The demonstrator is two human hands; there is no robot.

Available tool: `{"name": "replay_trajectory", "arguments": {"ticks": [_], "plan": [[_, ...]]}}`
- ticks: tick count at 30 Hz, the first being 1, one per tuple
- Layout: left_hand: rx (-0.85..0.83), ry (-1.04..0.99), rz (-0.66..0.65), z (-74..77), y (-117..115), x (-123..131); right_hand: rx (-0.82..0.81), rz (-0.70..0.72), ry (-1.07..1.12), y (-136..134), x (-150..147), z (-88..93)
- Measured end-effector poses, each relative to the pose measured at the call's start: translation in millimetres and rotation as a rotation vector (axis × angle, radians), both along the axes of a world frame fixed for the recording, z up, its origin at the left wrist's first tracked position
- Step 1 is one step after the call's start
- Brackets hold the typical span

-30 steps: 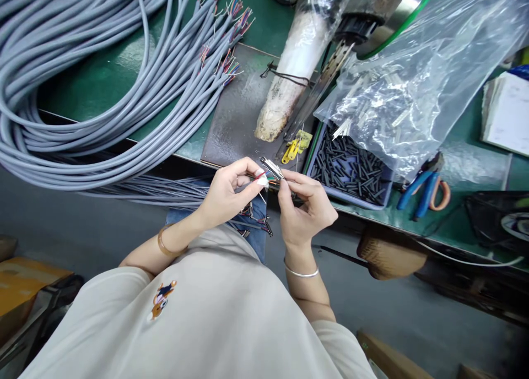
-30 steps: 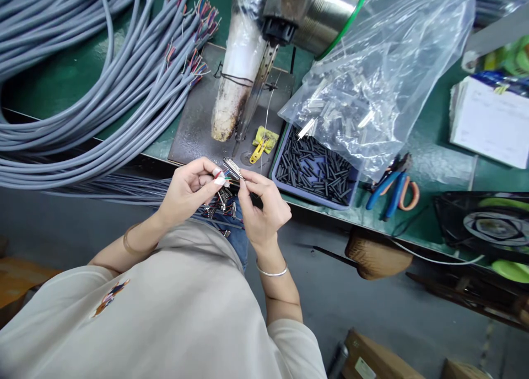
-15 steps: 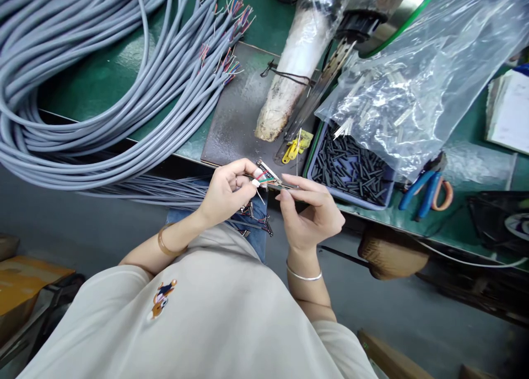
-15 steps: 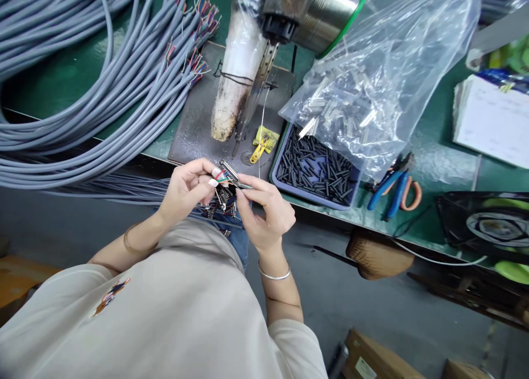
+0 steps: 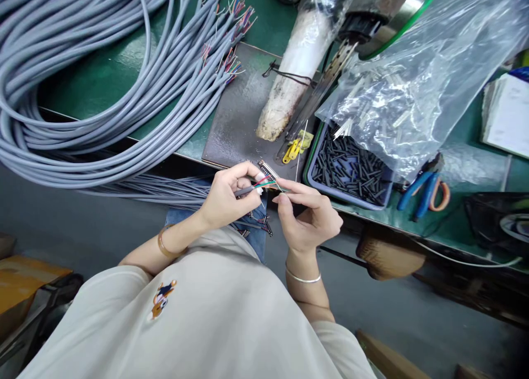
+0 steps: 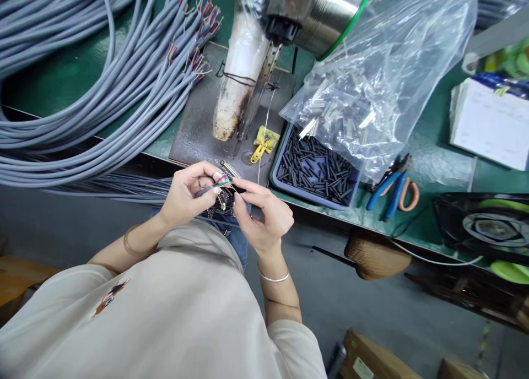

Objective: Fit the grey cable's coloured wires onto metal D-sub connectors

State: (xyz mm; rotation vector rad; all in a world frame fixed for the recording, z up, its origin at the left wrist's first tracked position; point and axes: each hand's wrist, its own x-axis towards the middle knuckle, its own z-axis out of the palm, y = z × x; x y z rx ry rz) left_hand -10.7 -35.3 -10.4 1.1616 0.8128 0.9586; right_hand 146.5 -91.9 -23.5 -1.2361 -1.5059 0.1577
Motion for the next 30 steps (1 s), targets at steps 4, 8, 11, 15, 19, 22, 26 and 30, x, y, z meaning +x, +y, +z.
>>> {"name": "replay_trajectory", "arguments": {"ticks": [4,8,11,15,19,22,26,30], "plan": [[0.005,0.028,0.011,-3.9,-1.9,-0.4,0.001,0.011,-0.011,-0.6,0.6,0.7],[-0.037,0.015,0.02,-2.9,-2.0,-0.4,-0.02,0.01,-0.028,-0.4,1.0,1.7],[-0.096,-0.014,0.01,-0.5,-1.3,0.0,-0.022,0.011,-0.031,-0.5,2.2,1.8],[-0.163,-0.019,0.009,1.8,-0.2,0.5,-0.023,-0.005,-0.047,-1.1,4.6,1.4],[-0.201,-0.016,0.006,4.4,0.2,0.8,-0.051,0.002,-0.054,-1.1,5.5,2.7],[-0.201,-0.014,0.001,5.1,0.0,0.6,-0.078,0.022,-0.033,-0.4,4.7,4.9],[-0.189,0.015,-0.026,2.3,-0.9,-0.1,-0.12,0.044,-0.001,0.5,3.4,6.4],[-0.168,0.049,-0.086,0.5,-2.0,-1.0,-0.125,0.05,0.036,0.9,2.7,4.5]]}}
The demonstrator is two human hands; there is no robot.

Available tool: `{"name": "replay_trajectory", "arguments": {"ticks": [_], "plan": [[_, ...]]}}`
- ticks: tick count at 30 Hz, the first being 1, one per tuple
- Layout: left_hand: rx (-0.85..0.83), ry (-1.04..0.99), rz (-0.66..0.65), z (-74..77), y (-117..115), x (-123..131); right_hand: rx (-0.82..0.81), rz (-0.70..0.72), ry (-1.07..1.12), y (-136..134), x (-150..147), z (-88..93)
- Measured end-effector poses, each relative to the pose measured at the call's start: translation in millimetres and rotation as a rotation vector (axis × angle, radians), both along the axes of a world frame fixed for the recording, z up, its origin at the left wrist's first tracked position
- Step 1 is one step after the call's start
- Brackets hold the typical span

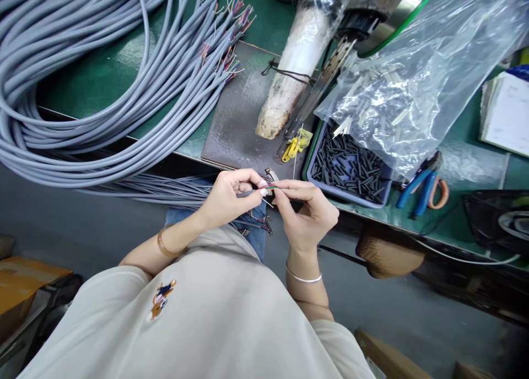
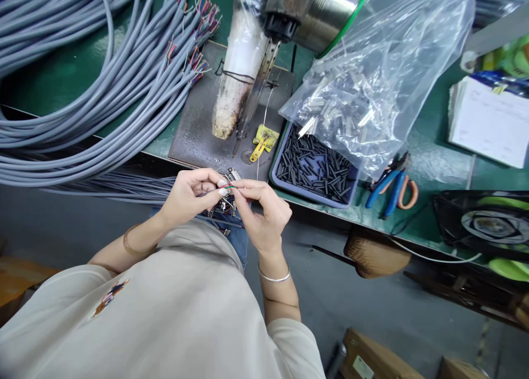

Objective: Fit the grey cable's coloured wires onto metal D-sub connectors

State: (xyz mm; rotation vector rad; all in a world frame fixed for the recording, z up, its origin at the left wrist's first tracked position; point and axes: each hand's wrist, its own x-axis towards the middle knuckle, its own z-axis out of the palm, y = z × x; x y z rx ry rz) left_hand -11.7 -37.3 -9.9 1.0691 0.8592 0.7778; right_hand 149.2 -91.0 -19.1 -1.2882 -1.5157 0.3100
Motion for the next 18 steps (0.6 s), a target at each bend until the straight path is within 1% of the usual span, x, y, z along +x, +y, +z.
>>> {"name": "replay_trajectory", "arguments": {"ticks": [3,6,9,11,14,18], "plan": [[0.015,0.008,-0.016,0.3,-1.0,0.1,-0.006,-0.008,0.002,0.3,-0.7,-1.6],[0.059,0.026,0.006,0.0,-2.5,1.3,-0.02,-0.014,0.034,-0.2,-2.4,-1.6],[0.122,0.038,0.058,-0.8,-3.7,2.5,-0.078,-0.027,0.108,-1.7,-4.6,0.4],[0.151,0.029,0.064,-1.0,-3.8,2.3,-0.13,-0.029,0.181,-2.6,-5.4,2.3],[0.164,0.025,0.047,-0.7,-3.1,0.6,-0.181,-0.008,0.277,-3.3,-5.5,4.7],[0.153,0.035,0.043,-2.3,-3.6,-1.7,-0.22,0.01,0.328,-4.3,-5.0,6.3]]}}
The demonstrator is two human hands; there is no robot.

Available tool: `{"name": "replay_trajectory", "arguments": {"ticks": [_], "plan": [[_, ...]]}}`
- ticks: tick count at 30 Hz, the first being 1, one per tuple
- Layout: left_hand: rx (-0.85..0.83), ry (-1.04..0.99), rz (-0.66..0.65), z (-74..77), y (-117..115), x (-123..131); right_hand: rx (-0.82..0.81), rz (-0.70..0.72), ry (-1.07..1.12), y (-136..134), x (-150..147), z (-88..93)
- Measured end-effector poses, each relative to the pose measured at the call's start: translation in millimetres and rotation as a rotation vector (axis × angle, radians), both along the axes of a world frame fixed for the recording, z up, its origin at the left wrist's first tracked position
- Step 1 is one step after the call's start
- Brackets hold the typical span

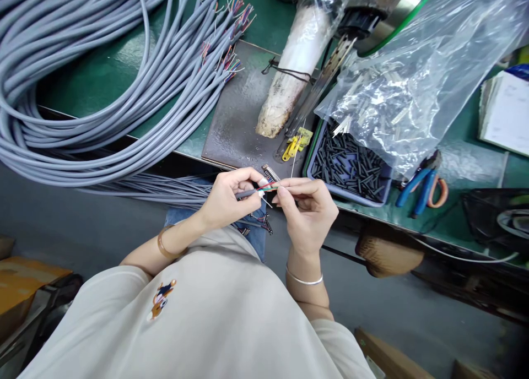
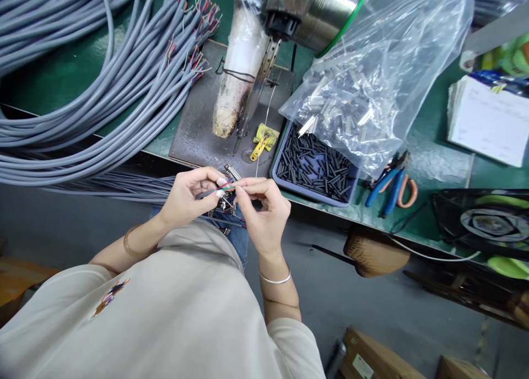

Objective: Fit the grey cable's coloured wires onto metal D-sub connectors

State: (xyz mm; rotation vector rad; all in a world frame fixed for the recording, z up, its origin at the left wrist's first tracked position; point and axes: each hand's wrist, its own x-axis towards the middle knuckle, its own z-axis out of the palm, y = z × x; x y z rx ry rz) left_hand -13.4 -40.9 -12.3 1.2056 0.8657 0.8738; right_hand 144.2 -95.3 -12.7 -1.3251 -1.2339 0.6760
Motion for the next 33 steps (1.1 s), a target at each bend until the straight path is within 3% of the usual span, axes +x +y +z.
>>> {"name": "replay_trajectory", "arguments": {"ticks": [17,20,24,27,30,33], "plan": [[-0.114,-0.041,0.025,1.1,0,4,0.003,-0.008,-0.074,-1,-2,5.0],[-0.139,-0.067,0.043,4.4,0,6,0.047,-0.101,-0.056,2,-1,7.6],[-0.147,-0.139,0.084,6.8,4,4,0.258,-0.326,-0.128,6,4,7.2],[-0.164,-0.165,0.068,6.8,8,2,0.281,-0.242,-0.34,6,6,-0.4],[-0.176,-0.151,0.078,5.6,10,4,0.25,-0.133,-0.386,7,4,-10.8],[-0.144,-0.113,0.118,3.1,11,8,0.296,-0.164,-0.426,10,0,-16.8]]}}
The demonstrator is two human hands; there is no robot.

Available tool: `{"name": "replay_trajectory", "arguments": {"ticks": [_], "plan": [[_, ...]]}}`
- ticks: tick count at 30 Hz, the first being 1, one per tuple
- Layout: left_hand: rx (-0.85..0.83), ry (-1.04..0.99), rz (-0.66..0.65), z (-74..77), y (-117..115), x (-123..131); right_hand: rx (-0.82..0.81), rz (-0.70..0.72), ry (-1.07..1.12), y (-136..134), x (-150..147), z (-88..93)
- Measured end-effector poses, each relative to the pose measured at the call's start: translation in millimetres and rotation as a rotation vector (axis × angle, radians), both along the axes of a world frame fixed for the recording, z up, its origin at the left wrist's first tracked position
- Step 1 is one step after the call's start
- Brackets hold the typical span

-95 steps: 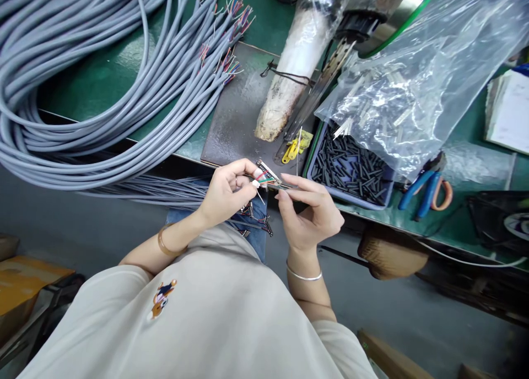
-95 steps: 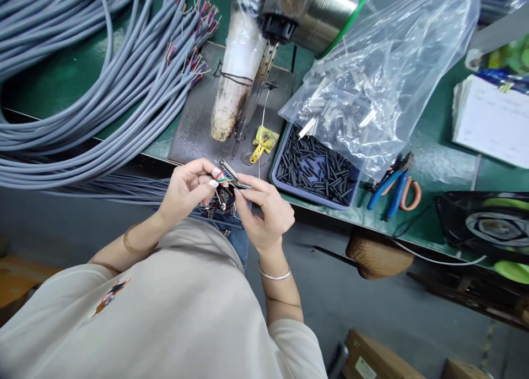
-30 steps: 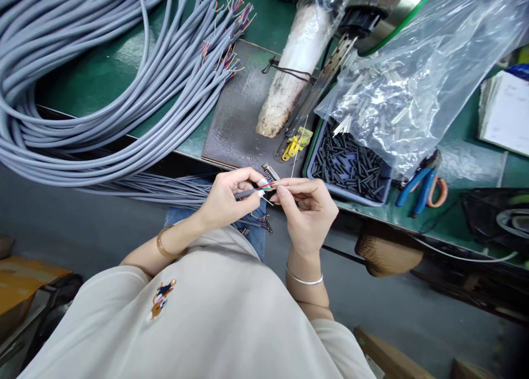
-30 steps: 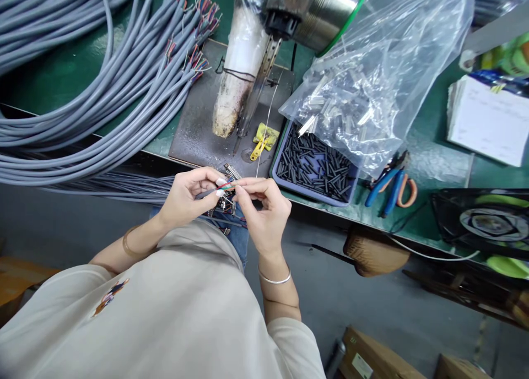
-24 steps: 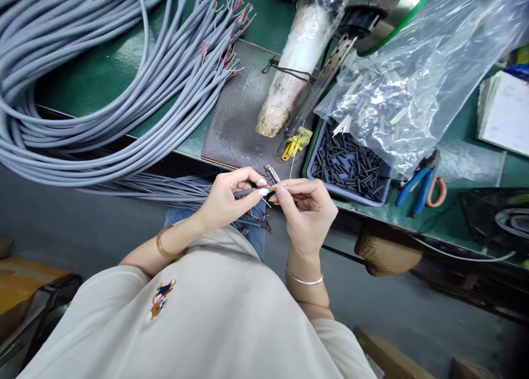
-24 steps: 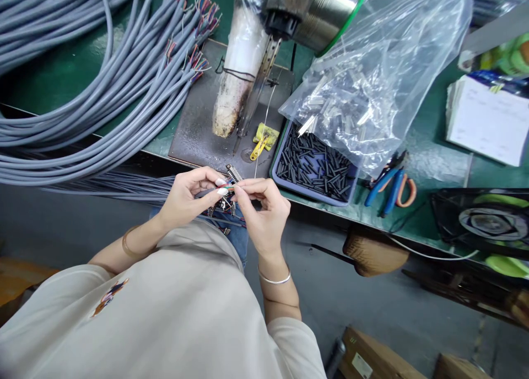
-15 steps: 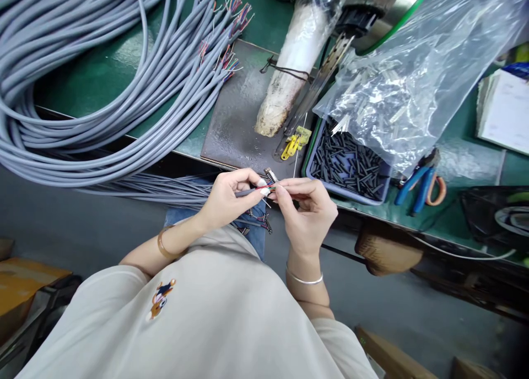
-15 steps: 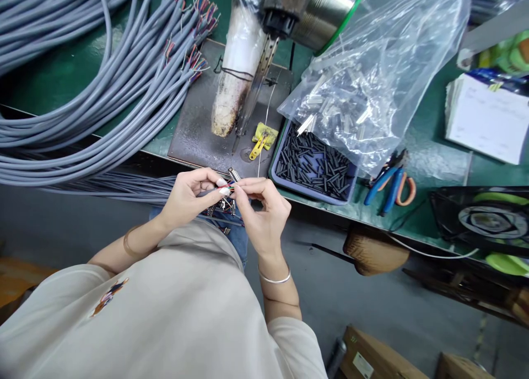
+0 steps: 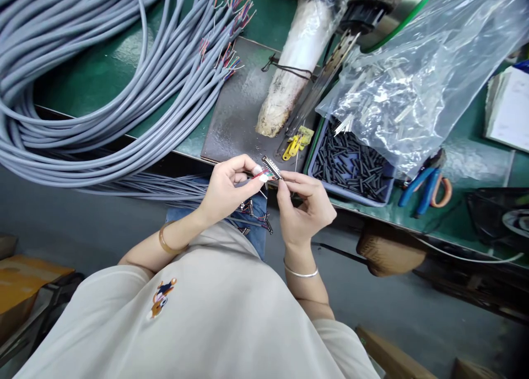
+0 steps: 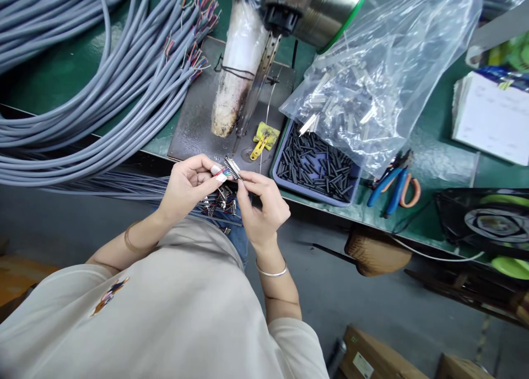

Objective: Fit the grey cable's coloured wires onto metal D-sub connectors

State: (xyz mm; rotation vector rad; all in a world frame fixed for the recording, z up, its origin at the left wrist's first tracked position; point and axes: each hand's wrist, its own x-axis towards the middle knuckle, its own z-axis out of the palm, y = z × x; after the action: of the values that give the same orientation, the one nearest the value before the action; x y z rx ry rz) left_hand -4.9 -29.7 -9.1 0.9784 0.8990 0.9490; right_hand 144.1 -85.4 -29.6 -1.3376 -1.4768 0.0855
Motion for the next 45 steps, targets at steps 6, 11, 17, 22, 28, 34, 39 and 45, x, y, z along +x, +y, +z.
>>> {"name": "replay_trajectory", "arguments": {"ticks": [6,11,17,22,28,34,39,45], "plan": [[0.087,0.074,0.106,-1.3,6,9,-0.001,0.002,-0.069,9,-3,1.8],[0.114,0.101,0.135,1.8,12,12,-0.021,0.048,-0.005,15,1,4.0],[0.195,0.144,0.22,5.0,14,18,-0.005,0.036,-0.075,19,4,8.0],[0.217,0.16,0.241,7.1,14,20,0.007,0.042,-0.092,22,5,10.0],[0.208,0.183,0.234,8.5,15,20,0.013,0.042,-0.096,24,6,11.4],[0.258,0.168,0.251,7.6,16,20,0.021,0.044,-0.12,26,6,12.9],[0.301,0.149,0.273,5.7,16,21,0.045,0.034,-0.16,28,7,15.9],[0.316,0.136,0.276,7.8,17,21,0.051,0.03,-0.212,27,7,19.6]]}}
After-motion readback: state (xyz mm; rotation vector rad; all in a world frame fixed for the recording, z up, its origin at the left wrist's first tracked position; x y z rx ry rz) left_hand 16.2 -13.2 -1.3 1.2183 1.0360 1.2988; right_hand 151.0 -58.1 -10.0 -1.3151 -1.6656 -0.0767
